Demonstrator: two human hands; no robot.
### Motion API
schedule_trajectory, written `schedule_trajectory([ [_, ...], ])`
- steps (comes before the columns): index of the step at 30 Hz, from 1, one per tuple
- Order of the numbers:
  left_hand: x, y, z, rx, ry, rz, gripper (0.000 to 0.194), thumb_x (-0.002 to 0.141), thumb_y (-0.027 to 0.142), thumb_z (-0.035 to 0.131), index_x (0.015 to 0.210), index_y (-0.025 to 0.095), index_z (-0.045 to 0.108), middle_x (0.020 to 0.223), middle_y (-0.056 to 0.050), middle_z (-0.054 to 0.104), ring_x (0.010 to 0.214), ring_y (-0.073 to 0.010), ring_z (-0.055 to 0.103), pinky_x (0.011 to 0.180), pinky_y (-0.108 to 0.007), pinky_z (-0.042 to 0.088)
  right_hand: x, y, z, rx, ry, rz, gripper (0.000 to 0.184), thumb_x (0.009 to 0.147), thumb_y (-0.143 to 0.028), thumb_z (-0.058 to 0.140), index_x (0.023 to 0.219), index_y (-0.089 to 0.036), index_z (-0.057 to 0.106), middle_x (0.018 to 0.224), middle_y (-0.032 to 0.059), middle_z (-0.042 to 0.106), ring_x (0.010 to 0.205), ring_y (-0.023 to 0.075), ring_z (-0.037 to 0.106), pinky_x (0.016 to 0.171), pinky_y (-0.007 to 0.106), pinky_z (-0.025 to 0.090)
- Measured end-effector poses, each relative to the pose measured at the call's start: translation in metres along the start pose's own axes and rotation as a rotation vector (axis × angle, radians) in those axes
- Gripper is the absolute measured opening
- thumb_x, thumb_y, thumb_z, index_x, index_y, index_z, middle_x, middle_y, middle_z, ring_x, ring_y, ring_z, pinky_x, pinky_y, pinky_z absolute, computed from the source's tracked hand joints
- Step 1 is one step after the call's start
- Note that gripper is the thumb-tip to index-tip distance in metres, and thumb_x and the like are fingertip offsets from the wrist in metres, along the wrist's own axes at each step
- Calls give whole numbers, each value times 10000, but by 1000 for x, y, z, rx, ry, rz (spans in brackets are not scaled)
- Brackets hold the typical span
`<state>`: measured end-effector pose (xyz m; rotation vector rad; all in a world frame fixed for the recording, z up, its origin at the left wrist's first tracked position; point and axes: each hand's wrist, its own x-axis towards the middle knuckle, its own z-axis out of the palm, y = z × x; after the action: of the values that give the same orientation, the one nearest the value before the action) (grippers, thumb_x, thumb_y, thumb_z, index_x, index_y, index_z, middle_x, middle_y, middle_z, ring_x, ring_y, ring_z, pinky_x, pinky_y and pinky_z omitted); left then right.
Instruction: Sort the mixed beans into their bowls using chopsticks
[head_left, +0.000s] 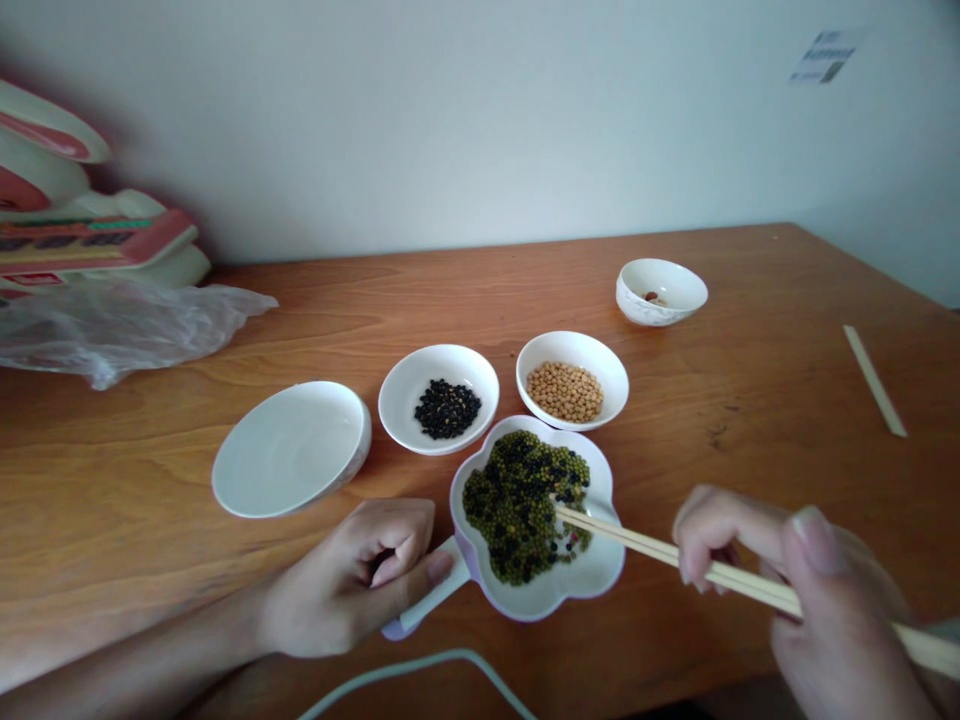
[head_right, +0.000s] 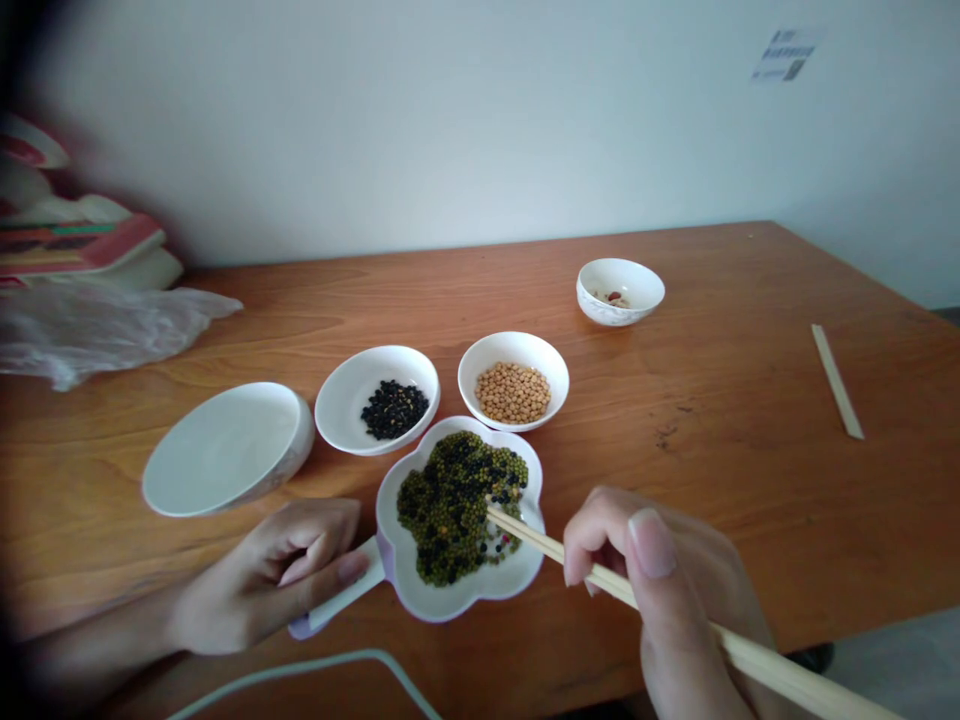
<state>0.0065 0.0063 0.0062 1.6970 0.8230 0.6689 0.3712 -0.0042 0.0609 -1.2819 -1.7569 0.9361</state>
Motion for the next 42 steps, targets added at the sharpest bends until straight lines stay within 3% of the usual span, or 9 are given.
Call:
schedule_trajectory([
  [3,-2,-2,0,10,0,-15,413,1042,106,557,717,206,322,713,36,454,620,-99,428,574,-249,377,4,0,2,17,-31,37,702,1100,-591,142,723,-254,629,670,50,607,621,209,592,575,337,414],
  [6,-3,-2,0,32,2,-5,418,1033,98,570,717,206,318,703,39,446,619,-99,422,578,-249,381,7,2,1,15,18,68,710,1088,-623,145,708,-255,618,669,54,596,640,219,583,573,340,399],
  [13,-3,1,0,39,2,8,417,1033,85,554,717,205,310,703,38,444,629,-100,434,589,-242,392,14,8,-6,61,25,10,762,1032,-756,172,705,-256,646,665,50,608,624,217,569,559,336,410],
  [21,0,2,0,37,-7,18,404,1027,58,532,719,206,318,693,40,446,624,-96,438,585,-234,386,21,7,-3,94,78,36,773,1065,-701,195,628,-250,646,614,42,611,596,198,574,553,315,428],
  [34,-2,2,-1,53,-7,37,412,1030,56,539,731,208,301,695,41,435,641,-103,424,601,-245,379,24,12,-1,94,-63,0,765,1059,-717,140,693,-250,623,667,35,602,632,198,567,596,322,425],
  [42,-4,0,0,29,-5,18,425,1032,66,551,727,208,291,699,41,429,640,-101,424,598,-246,382,22,17,-1,80,-83,22,768,1064,-705,130,703,-244,627,679,40,592,636,197,560,615,331,415],
])
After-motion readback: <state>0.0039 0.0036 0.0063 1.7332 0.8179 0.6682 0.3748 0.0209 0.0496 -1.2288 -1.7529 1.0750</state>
